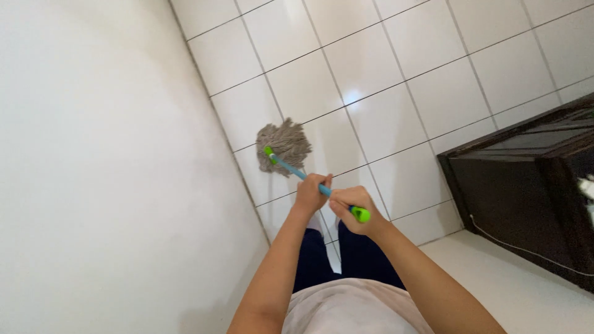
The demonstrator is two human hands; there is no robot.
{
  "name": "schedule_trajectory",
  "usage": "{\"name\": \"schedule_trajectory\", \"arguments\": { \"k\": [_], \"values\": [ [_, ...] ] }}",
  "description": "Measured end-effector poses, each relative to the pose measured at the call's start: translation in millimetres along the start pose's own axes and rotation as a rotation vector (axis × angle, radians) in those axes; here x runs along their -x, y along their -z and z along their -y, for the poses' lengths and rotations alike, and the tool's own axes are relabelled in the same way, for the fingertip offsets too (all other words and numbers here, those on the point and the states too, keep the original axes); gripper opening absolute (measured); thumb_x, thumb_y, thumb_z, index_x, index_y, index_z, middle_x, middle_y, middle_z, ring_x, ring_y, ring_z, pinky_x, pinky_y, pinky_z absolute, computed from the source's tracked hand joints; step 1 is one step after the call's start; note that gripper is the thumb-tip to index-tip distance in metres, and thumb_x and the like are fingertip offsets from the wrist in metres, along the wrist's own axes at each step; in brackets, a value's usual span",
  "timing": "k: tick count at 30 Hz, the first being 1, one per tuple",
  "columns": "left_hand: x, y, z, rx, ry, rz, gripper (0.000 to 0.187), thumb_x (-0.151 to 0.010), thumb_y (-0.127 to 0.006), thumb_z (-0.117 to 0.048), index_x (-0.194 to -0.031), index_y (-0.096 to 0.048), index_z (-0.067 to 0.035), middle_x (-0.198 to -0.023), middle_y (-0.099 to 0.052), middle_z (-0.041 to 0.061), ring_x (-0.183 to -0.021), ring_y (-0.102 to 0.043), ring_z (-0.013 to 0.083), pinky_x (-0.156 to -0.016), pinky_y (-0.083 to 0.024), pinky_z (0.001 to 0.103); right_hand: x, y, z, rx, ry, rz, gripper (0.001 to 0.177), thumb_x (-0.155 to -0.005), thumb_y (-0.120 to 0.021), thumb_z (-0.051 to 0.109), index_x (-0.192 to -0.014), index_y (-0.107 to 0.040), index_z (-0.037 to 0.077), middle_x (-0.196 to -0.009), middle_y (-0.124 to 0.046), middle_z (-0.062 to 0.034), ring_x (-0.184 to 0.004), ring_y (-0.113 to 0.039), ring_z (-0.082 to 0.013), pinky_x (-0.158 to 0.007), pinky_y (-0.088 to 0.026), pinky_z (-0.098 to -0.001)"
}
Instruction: The person is mopping a tiled floor with a string mop and then wrings the mop head by hand into a bucket.
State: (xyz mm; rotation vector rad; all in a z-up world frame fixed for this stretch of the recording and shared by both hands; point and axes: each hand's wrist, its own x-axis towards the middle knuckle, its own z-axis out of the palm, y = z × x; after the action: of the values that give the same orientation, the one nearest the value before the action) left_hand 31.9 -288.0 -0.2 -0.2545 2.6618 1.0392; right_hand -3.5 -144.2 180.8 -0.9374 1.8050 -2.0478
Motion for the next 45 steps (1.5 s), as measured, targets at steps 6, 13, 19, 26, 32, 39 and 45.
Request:
{"name": "schedule_trajectory", "arguments": {
  "k": [6,13,19,26,32,39,45],
  "values": [
    [49,14,92,0.037,0.091,-0.108,0.05,-0.103,-0.055,-0.04,-0.058,-0.05,-0.018,-0.055,-0.054,0.002,-0.07,-0.064,0.0287,-0.067,-0.056,0.045,4,-81,-33,-0.09,-0.066,0.054,0.052,-0.098,-0.059,0.004,-0.056,-0.031,0.016,-0.042,-0.033,0.0015,-0.043,-0.025,-0.018,-0.044,-0.032,-0.0264],
    [36,-9,43,0.1,-0.113,-0.22,0.053,-0.1,-0.065,-0.037,-0.055,-0.049,-0.015,-0.055,-0.053,0.007,-0.065,-0.063,0.0302,-0.066,-0.052,0.039,25,-35,-8,-0.032,-0.098,-0.024,0.052,-0.097,-0.057,0.0,-0.054,-0.032,0.016,-0.04,-0.035,0.0017,-0.042,-0.023,-0.0147,-0.045,-0.03,-0.0248],
    [-19,-87,-57,0.186,-0.251,-0.23,0.055,-0.094,-0.074,-0.037,-0.052,-0.047,-0.015,-0.063,-0.056,0.004,-0.065,-0.063,0.0271,-0.062,-0.049,0.032,49,73,30,0.158,-0.199,-0.156,0.045,-0.091,-0.059,-0.004,-0.054,-0.038,0.012,-0.042,-0.033,0.0015,-0.046,-0.03,-0.0117,-0.045,-0.033,-0.027],
    [-77,-145,-211,0.417,-0.501,-0.147,0.052,-0.094,-0.075,-0.029,-0.053,-0.047,-0.013,-0.065,-0.055,0.008,-0.067,-0.062,0.0316,-0.064,-0.052,0.033,83,187,70,0.358,-0.229,-0.317,0.047,-0.089,-0.06,-0.004,-0.052,-0.037,0.012,-0.04,-0.032,-0.0018,-0.045,-0.028,-0.0117,-0.042,-0.031,-0.0264],
    [-141,-253,-249,0.304,-0.608,0.005,0.048,-0.097,-0.067,-0.031,-0.056,-0.046,-0.016,-0.058,-0.055,0.0,-0.066,-0.061,0.0233,-0.068,-0.053,0.035,116,239,48,0.603,-0.191,-0.318,0.047,-0.088,-0.067,0.0,-0.055,-0.036,0.013,-0.044,-0.037,-0.0056,-0.044,-0.038,-0.0216,-0.046,-0.038,-0.0289],
    [-136,-264,-272,-0.074,-0.38,0.16,0.044,-0.104,-0.045,-0.051,-0.07,-0.059,-0.025,-0.077,-0.065,-0.012,-0.088,-0.066,0.0154,-0.088,-0.057,0.058,131,258,36,0.577,-0.123,-0.308,0.05,-0.098,-0.062,0.01,-0.058,-0.033,0.018,-0.048,-0.033,0.0015,-0.045,-0.036,-0.0163,-0.046,-0.037,-0.0251],
    [-83,-216,-252,-0.054,-0.312,0.078,0.049,-0.105,-0.042,-0.049,-0.064,-0.056,-0.026,-0.064,-0.062,-0.01,-0.076,-0.066,0.0174,-0.074,-0.06,0.05,130,230,68,0.406,-0.042,-0.19,0.052,-0.097,-0.059,0.004,-0.055,-0.032,0.018,-0.044,-0.032,0.0008,-0.042,-0.03,-0.0176,-0.043,-0.032,-0.0253]
  ]
}}
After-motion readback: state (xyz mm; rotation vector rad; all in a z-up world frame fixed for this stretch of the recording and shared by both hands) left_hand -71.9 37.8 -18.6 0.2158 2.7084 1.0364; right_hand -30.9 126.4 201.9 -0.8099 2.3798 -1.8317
